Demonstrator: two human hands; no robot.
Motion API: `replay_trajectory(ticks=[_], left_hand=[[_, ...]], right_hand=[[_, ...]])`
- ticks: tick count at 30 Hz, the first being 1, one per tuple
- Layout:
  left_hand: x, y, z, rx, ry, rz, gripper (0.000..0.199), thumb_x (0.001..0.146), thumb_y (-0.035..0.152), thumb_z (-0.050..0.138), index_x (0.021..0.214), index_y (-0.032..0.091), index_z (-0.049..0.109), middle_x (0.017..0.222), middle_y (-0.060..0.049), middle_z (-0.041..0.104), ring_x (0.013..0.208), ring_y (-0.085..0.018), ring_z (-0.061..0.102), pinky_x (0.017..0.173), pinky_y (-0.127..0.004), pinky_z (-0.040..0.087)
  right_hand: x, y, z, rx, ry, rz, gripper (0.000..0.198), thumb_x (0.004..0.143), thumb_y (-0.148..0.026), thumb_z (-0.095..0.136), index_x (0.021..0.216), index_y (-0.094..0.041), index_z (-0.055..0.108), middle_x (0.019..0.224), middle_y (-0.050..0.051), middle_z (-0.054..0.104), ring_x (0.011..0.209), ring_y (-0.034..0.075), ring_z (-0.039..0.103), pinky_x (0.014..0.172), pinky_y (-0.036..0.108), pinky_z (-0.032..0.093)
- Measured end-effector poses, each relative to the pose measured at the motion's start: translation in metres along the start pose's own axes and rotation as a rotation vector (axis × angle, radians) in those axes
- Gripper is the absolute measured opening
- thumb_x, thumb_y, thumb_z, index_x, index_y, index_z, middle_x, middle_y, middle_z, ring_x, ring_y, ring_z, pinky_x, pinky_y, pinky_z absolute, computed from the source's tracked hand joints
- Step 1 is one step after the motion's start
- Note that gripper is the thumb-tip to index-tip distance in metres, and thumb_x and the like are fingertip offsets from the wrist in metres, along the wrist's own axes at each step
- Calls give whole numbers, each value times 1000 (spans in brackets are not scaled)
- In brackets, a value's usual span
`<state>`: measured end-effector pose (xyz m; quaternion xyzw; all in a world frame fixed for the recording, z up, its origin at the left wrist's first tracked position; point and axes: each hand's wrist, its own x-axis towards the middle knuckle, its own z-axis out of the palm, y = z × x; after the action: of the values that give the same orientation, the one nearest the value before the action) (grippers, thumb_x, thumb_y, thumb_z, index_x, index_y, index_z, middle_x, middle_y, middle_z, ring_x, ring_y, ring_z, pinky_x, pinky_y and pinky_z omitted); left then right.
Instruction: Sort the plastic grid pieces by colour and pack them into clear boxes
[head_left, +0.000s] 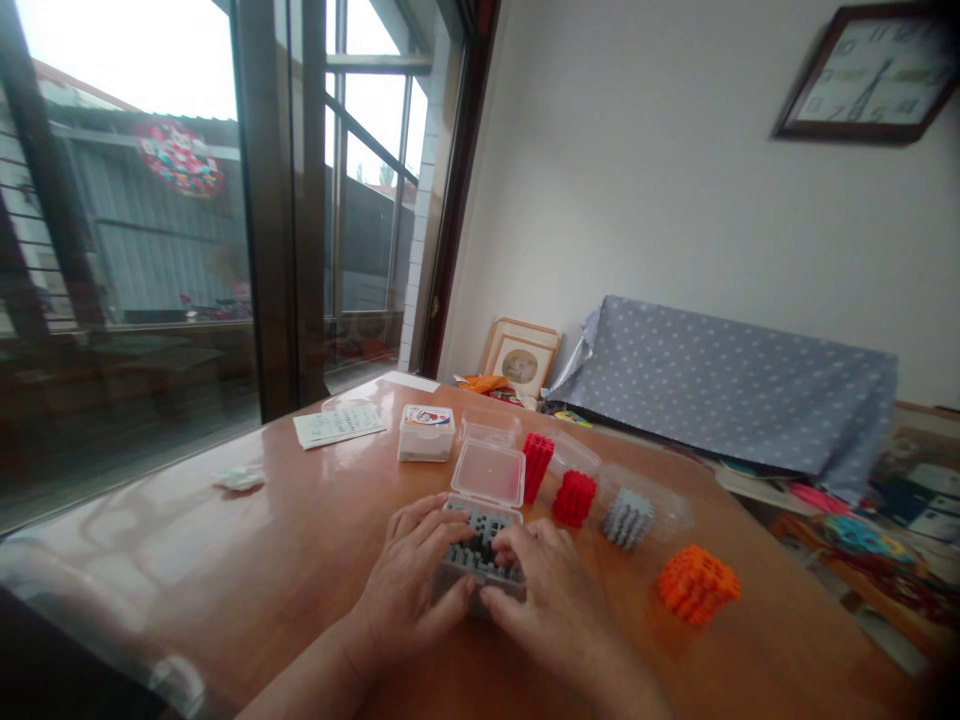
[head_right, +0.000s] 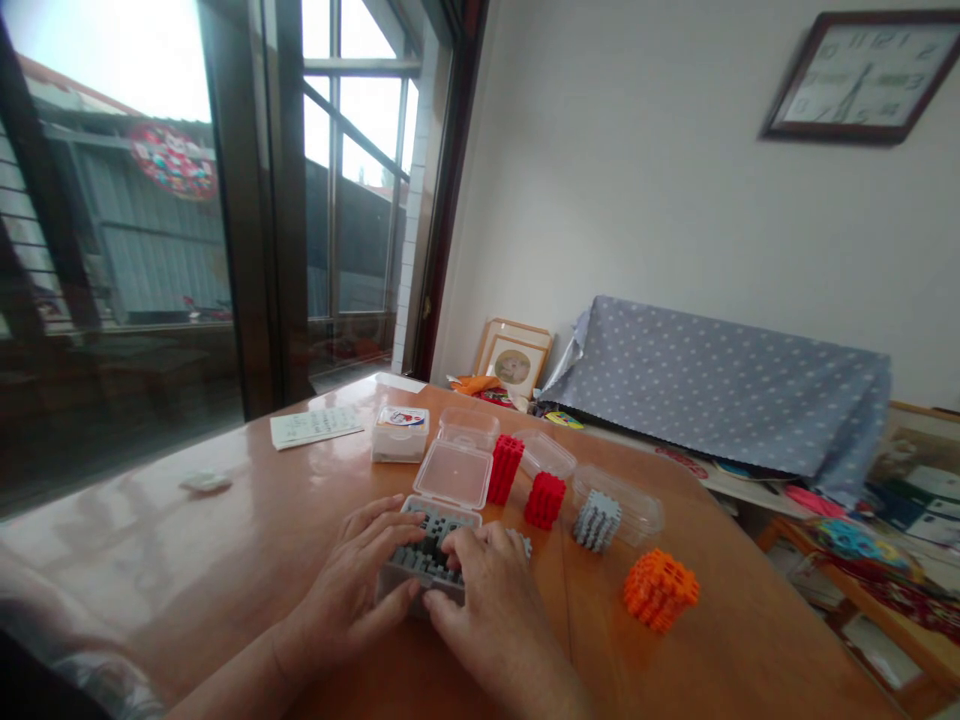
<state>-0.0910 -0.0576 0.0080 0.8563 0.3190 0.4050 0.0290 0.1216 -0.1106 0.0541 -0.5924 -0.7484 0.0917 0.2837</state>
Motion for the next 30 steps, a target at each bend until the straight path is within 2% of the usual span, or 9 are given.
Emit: replay_trajectory(ticks=[6, 11, 16, 19, 22, 23, 25, 30], left_hand=[[2, 10, -4, 45, -52, 61, 43, 82, 29, 66, 125, 28, 63, 138, -6, 62, 140, -34, 41, 112, -55, 39], [4, 17, -7, 88, -126, 70, 32, 82, 32, 66, 114, 30, 69, 139, -5, 60, 142, -36, 38, 111, -57, 36], [4, 18, -6, 88, -128, 63, 28, 82, 32, 66, 109, 30, 70, 140, -4, 60, 143, -36, 36, 111, -57, 36], [4, 18, -6, 73, -101, 62, 25, 81, 32, 67, 105, 29, 70, 140, -4, 61, 142, -36, 37, 110, -56, 37], [4, 17, -5, 76, -102, 73, 23, 82, 31, 66, 104, 28, 70, 142, -4, 60, 143, -36, 37, 109, -56, 38], [4, 16, -5, 79, -112, 79, 23, 83, 31, 65, 105, 28, 70, 142, -4, 59, 143, -36, 36, 109, -56, 38], [4, 15, -4, 85, -123, 81, 22, 84, 31, 64, 106, 28, 69, 143, -4, 59, 144, -36, 35, 110, -56, 38], [4, 12, -4, 77, -134, 84, 23, 85, 31, 64, 107, 29, 69, 144, -4, 58, 145, -36, 33, 110, -56, 38]], right_hand=[[1, 4, -4, 60, -2, 2, 26, 77, -19, 72, 100, -27, 63, 95, 2, 62, 91, 22, 58, 80, 32, 42], [0, 5, -3, 81, -4, -17, 27, 76, -13, 66, 98, -26, 63, 94, 1, 64, 93, 22, 59, 82, 33, 42], [2, 16, -3, 213, 10, -14, 28, 81, -15, 61, 106, -25, 62, 95, 2, 68, 94, 21, 62, 82, 33, 44], [7, 35, -4, 361, 63, 44, 19, 89, -23, 55, 107, -24, 61, 95, 3, 70, 88, 20, 65, 73, 29, 45], [14, 67, -8, 428, 165, 147, 20, 93, -30, 48, 106, -21, 60, 90, 4, 71, 81, 19, 66, 69, 29, 47], [16, 78, -8, 381, 226, 200, 22, 92, -32, 47, 105, -20, 61, 88, 4, 71, 79, 20, 66, 68, 29, 47], [19, 101, -8, 254, 261, 293, 25, 92, -35, 47, 105, -21, 62, 89, 4, 71, 80, 21, 65, 71, 30, 47], [20, 138, 5, 127, 198, 373, 36, 84, -39, 61, 113, -19, 68, 98, 7, 68, 88, 23, 65, 80, 32, 47]])
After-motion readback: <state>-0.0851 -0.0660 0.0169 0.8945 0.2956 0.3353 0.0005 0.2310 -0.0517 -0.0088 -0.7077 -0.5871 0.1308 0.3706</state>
